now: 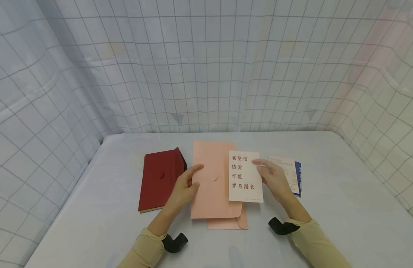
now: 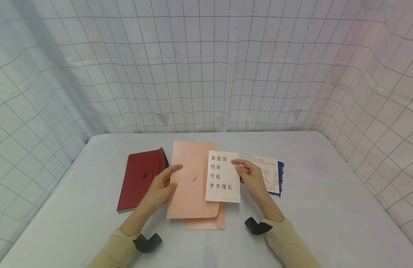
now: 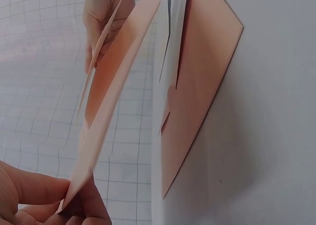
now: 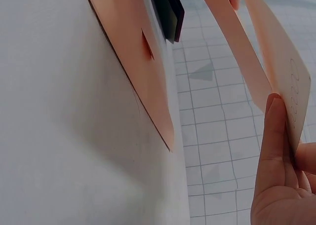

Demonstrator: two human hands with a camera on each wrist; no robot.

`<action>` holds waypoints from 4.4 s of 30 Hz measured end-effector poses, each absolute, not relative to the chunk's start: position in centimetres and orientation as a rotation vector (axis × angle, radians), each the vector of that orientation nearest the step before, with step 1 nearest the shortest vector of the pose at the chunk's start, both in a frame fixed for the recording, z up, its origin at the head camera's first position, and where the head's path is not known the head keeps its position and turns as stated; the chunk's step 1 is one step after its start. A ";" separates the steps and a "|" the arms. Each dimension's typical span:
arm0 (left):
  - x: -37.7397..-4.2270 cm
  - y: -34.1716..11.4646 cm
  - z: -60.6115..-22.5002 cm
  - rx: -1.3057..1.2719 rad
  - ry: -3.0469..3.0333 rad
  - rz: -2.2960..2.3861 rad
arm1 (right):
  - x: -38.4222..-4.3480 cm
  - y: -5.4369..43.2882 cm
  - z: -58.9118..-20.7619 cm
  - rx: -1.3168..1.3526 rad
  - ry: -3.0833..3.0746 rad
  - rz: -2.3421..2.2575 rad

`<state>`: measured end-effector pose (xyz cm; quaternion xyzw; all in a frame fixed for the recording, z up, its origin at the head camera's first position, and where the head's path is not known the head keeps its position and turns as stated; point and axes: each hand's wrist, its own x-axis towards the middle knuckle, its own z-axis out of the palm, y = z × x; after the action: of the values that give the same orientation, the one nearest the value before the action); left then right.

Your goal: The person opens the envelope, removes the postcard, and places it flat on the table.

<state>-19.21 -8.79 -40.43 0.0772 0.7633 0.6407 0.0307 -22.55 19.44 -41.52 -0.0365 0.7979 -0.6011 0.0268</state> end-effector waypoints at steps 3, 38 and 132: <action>-19.2 -8.9 -40.3 0.243 2.359 1.973 | -22.6 19.5 -41.5 -0.110 2.465 -1.854; -19.7 -9.8 -40.5 0.164 2.465 1.894 | -23.0 20.3 -41.6 -0.043 2.501 -1.831; -20.8 -14.4 -37.9 -0.109 2.509 1.901 | -23.9 24.3 -40.9 0.055 2.445 -1.993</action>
<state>-20.82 -14.44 -37.88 -0.0346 0.7965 0.6036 -0.0041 -23.89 24.35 -40.88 0.0175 0.7750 -0.6317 -0.0067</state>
